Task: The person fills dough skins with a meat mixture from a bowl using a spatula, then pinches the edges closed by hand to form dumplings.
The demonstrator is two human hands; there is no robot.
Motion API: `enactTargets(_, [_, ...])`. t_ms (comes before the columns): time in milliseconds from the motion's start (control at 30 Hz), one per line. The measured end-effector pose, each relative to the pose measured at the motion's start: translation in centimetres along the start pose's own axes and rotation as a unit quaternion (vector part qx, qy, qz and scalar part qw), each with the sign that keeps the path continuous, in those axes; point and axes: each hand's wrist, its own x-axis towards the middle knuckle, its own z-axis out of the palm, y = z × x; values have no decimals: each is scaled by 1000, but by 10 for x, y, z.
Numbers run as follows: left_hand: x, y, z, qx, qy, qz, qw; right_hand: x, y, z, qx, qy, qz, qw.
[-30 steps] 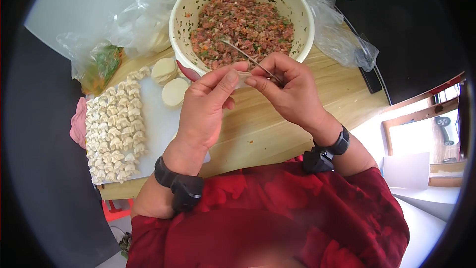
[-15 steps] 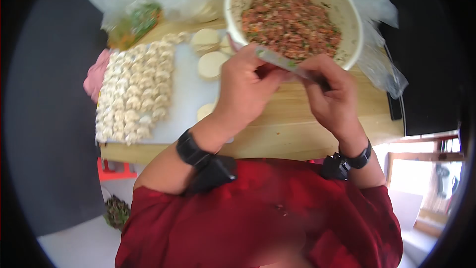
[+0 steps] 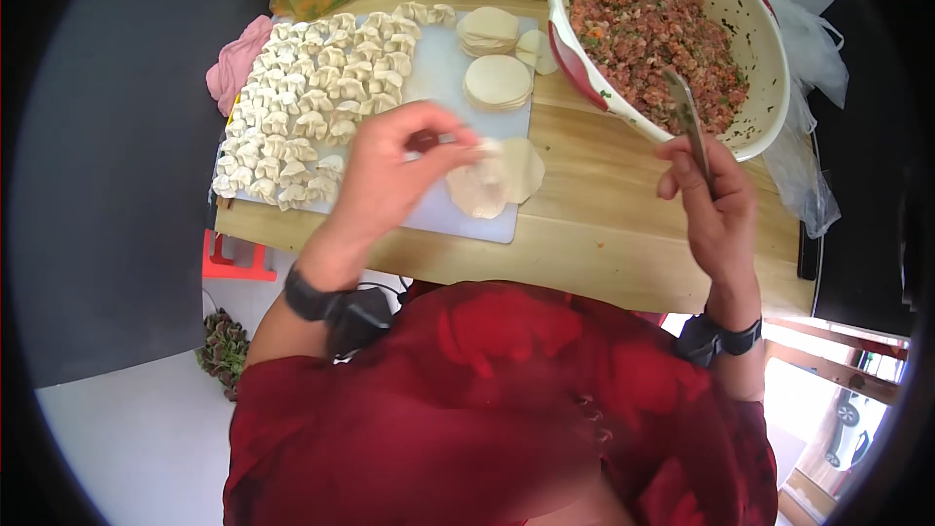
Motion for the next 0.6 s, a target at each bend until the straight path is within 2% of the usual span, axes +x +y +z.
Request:
enactTargets(67, [-29,-16,-31,96,53,-28,994,-1,2,-9,-8,6,11,1000])
enactTargets(100, [-41,-25,-41,96,52,-32,994,-2,5,-12,-11,5,17,1000])
enactTargets(167, [-62,-39,-56,21,130,-89,987,-2,8,-16,-15,2,17,1000])
enactTargets(267, [-72,-50,-63,98,181,-118,971,-2,8,-13,-15,11,16,1000])
enactTargets(400, [-72,-52,-58,113,195,-131,965,-4,4,-14,-43,14,20,999])
enactTargets(467, [-71,-44,-53,223,182,-81,954,-6,4,-18,-57,23,25,998])
enactTargets(600, [-73,-36,-57,273,166,-59,946,-8,6,-33,-29,30,30,999])
